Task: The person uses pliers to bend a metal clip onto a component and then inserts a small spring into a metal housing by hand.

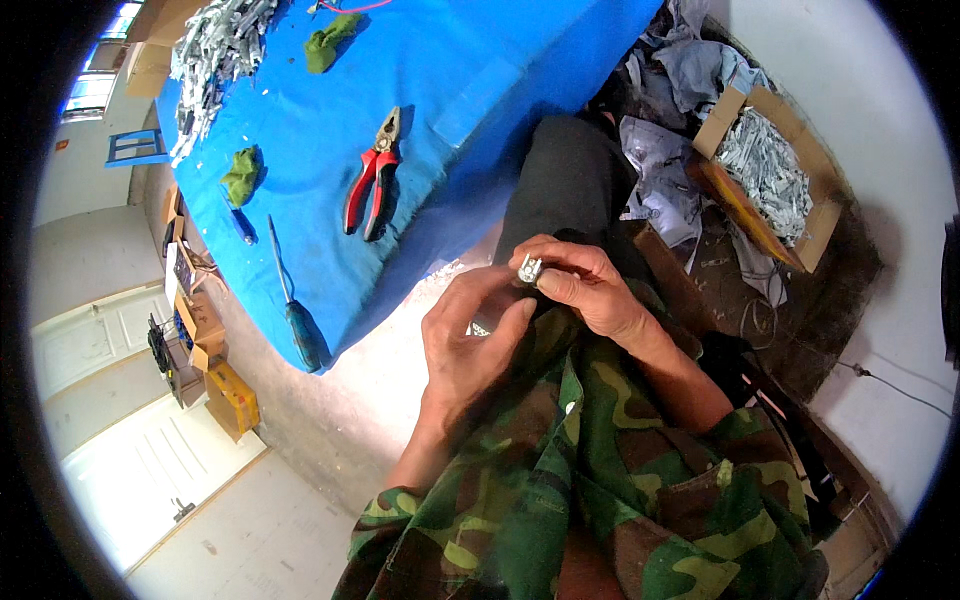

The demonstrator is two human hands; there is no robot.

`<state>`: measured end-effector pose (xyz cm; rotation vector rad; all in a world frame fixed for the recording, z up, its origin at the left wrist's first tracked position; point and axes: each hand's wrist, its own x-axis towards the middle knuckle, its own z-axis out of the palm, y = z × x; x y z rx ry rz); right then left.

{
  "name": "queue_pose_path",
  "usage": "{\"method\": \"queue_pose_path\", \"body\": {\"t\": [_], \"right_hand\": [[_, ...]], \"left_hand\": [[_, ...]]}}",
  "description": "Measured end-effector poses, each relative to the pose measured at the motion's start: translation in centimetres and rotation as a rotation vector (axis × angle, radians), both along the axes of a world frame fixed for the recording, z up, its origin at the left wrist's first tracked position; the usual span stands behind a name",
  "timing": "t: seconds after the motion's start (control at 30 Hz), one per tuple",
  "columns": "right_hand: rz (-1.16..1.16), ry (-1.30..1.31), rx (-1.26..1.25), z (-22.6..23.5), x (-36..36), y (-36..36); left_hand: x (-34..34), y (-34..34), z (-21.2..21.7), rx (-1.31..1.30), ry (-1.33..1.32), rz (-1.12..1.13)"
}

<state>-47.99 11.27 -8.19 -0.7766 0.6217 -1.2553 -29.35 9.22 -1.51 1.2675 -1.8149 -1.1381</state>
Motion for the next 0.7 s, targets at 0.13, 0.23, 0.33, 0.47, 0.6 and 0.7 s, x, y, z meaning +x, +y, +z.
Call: {"method": "queue_pose_path", "body": {"t": [0.13,0.23,0.33,0.47,0.6,0.7], "right_hand": [[-0.041,-0.035,-0.059,-0.3,0.4,0.1],[-0.079,-0.085,-0.047,-0.2,0.9,0.3],[-0.096,-0.137,0.018,0.3,1.4,0.8],[-0.120,-0.167,0.054,1.2,1.6,1.2],[-0.109,-0.190,0.091,1.8,0.9,1.1],[-0.101,-0.243,0.092,1.0,0.2,1.3]], "left_hand": [[-0.6,0.2,0.2,-0.076,0.004,0.031],[-1.3,0.2,0.6,-0.157,-0.104,0.003],[-1.9,0.5,-0.3,-0.245,-0.170,-0.043],[-2.0,0.9,-1.0,-0.235,-0.190,-0.056],[-2.5,1.3,-0.1,-0.174,-0.156,-0.009],[-2.4,2.0,0.1,-0.112,-0.148,0.017]]}}
